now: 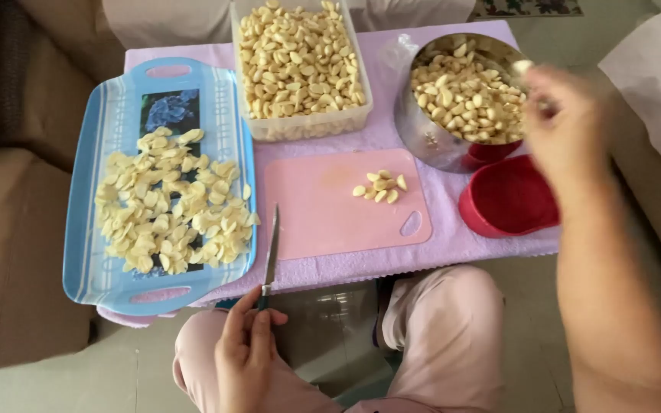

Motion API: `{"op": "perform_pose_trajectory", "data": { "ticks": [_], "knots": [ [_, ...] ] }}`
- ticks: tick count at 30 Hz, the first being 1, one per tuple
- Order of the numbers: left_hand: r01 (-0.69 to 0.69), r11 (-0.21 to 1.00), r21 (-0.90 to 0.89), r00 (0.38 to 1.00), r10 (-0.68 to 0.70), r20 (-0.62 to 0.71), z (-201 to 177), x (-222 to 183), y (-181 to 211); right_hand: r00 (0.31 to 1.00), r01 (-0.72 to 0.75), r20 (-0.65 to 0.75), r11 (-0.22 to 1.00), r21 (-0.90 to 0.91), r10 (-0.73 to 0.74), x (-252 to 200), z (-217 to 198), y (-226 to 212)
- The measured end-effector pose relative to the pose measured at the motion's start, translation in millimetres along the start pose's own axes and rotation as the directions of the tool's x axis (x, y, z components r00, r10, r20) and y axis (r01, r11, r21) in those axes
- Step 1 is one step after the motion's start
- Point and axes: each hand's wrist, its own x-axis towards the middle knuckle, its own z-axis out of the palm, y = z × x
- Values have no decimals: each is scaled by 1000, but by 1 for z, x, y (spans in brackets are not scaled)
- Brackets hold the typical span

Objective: Slicing peeled garlic cloves into thin pieces using a knife on a cutting board.

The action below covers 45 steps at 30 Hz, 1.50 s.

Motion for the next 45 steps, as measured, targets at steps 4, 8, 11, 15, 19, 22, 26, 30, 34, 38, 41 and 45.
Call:
{"op": "perform_pose_trajectory", "data": {
  "ticks": [4, 8, 11, 15, 19, 22, 26, 30, 34, 38, 41, 45],
  "knots": [
    [-59, 989, 133, 998, 57, 14, 9, 4, -4, 951, -206, 251, 976, 72, 182, -16, 47, -76],
    [-136, 977, 164, 985, 116, 125, 16, 3, -6, 882, -133, 462, 989, 59, 91, -49, 109, -64],
    [-168, 973, 160, 975, 139, 175, 21, 5, -8, 897, -140, 434, 985, 102, 82, -64, 136, -45],
    [-174, 950, 258, 967, 116, 225, 25, 6, -13, 940, -194, 309, 972, 129, 147, -85, 132, -42],
    [-178, 953, 244, 959, 113, 260, 38, 13, -19, 845, -444, 367, 893, 77, 389, -109, 118, -68],
    [-219, 916, 337, 937, 101, 334, 50, 18, -26, 868, -431, 381, 864, 260, 318, -114, 114, -102],
    [-347, 849, 399, 908, 199, 368, 66, 21, -33, 850, -453, 451, 813, 365, 271, -110, 128, -137],
    [-390, 802, 452, 905, 244, 347, 73, 22, -36, 935, -271, 327, 874, 403, 139, -115, 139, -147],
    [-420, 787, 451, 892, 268, 364, 76, 22, -43, 943, -250, 299, 906, 341, 147, -122, 137, -145],
    [-463, 752, 469, 877, 312, 366, 79, 19, -41, 966, -192, 229, 928, 318, 121, -126, 141, -146],
    [-497, 728, 473, 862, 352, 364, 79, 16, -43, 968, -193, 217, 925, 328, 124, -127, 143, -145],
    [-558, 678, 480, 827, 403, 392, 79, 8, -43, 973, -180, 199, 923, 341, 116, -130, 144, -144]
  ]
}}
